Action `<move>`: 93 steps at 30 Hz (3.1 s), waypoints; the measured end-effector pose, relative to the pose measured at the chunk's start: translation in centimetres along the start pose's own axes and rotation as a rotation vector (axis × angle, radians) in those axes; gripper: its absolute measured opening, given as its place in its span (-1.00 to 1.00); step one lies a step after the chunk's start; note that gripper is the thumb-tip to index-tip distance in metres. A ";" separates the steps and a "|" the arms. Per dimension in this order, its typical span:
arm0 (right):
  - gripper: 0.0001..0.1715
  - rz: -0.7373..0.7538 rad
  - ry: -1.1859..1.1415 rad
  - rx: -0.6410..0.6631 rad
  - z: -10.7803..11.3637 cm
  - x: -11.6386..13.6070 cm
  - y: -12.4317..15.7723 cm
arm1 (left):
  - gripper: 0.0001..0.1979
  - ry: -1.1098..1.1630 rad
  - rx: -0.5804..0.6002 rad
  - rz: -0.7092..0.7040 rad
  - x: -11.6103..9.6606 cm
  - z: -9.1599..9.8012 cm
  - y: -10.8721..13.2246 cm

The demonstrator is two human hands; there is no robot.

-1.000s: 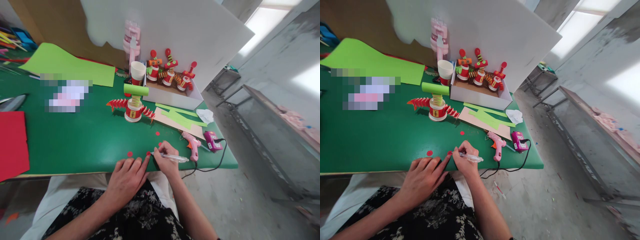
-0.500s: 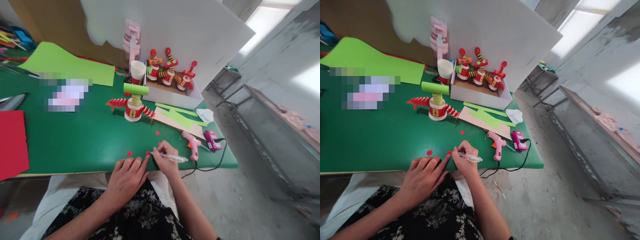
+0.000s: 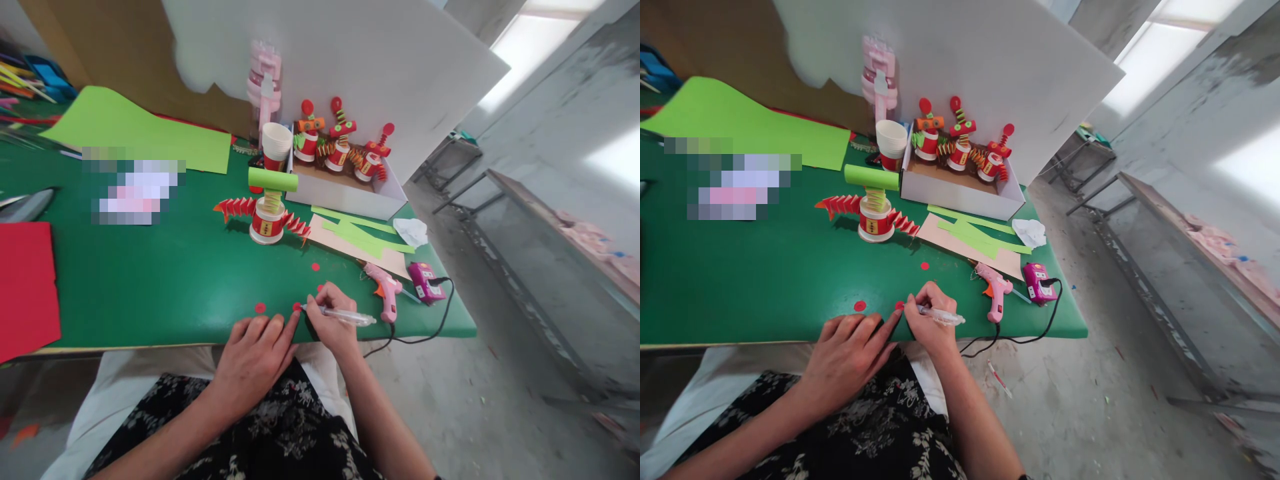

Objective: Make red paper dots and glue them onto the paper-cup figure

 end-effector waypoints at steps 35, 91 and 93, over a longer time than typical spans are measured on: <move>-0.68 -0.009 0.020 -0.035 0.0 0.0 0.1 | -0.64 0.016 -0.016 -0.012 0.1 -0.2 0.1; -0.68 -0.019 -0.032 -0.013 0.3 0.1 -0.1 | -0.62 -0.016 0.007 0.000 0.1 -0.2 0.2; -0.68 -0.022 -0.025 -0.003 0.3 0.1 0.0 | -0.62 -0.013 0.001 0.000 0.1 -0.2 0.1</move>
Point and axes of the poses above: each hand's wrist, its own y-axis away from the middle knuckle, its own z-axis out of the back of the hand, x = y × z, the point moved 2 cm from there along -y, towards the middle knuckle, and after that the axes turned 12 degrees about x, right-handed, at the moved point
